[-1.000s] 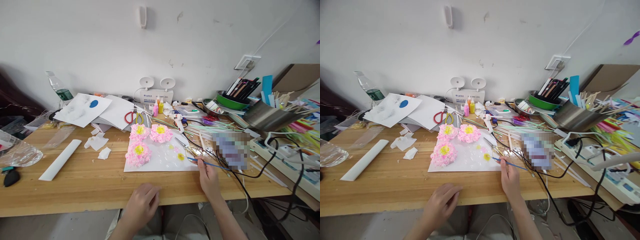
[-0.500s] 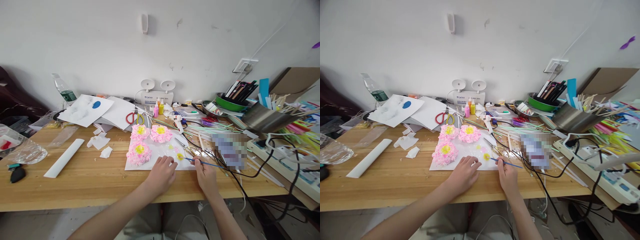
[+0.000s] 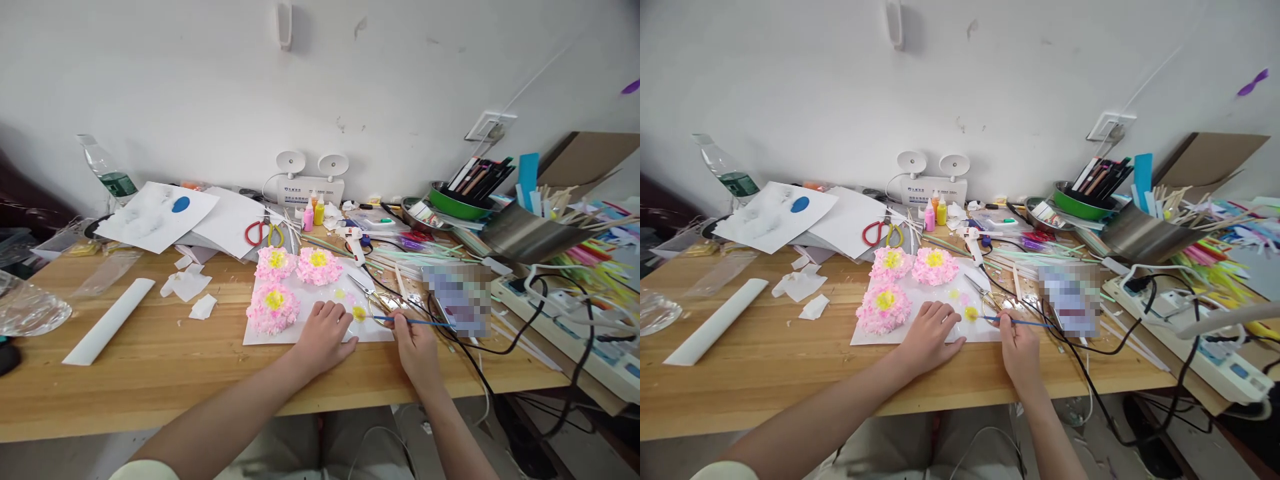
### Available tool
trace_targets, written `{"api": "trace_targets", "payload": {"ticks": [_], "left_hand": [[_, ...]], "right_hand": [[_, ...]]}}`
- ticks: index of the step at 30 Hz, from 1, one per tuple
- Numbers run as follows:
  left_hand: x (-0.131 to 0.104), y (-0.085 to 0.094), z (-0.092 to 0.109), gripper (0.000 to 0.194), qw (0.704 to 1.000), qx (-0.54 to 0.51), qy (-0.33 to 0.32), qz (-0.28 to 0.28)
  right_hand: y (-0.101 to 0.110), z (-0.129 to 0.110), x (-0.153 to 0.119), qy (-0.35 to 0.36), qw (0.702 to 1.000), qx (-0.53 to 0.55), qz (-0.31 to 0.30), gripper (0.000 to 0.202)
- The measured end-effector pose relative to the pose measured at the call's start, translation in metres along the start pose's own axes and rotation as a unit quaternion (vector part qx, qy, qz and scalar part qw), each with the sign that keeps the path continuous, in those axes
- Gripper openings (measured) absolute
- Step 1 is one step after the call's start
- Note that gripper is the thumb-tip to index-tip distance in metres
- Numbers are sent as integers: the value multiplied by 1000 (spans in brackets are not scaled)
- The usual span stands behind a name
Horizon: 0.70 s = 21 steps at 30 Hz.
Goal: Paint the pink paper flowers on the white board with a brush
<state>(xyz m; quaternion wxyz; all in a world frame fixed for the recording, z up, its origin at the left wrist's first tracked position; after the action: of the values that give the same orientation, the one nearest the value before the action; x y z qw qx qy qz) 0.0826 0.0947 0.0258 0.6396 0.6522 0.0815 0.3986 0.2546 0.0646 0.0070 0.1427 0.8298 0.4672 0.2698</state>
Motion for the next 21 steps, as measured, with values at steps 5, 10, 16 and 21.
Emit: {"api": "trace_targets", "payload": {"ticks": [5, 10, 16, 21], "left_hand": [[-4, 0, 0, 16, 999, 14, -32, 5], [-7, 1, 3, 14, 999, 20, -49, 11], [-8, 0, 4, 16, 999, 15, -49, 18], [-9, -2, 2, 16, 999, 12, -47, 13]], "right_hand": [[-1, -9, 4, 11, 1000, -10, -11, 34], [-2, -16, 8, 27, 999, -34, -15, 32], [-1, -15, 14, 19, 999, -44, -20, 35], [3, -14, 20, -14, 999, -51, -12, 41]]}}
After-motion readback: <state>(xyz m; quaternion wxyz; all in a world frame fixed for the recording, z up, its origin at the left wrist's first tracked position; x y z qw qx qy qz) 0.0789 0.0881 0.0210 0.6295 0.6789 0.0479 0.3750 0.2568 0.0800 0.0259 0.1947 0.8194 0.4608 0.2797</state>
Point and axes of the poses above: each hand's wrist, its own x-axis towards the middle knuckle, its own y-axis out of the back of the hand, z = x × y, the point moved 7 cm from there along x, towards the middle knuckle, and after that the axes turned 2 degrees about x, right-handed, at the moved point
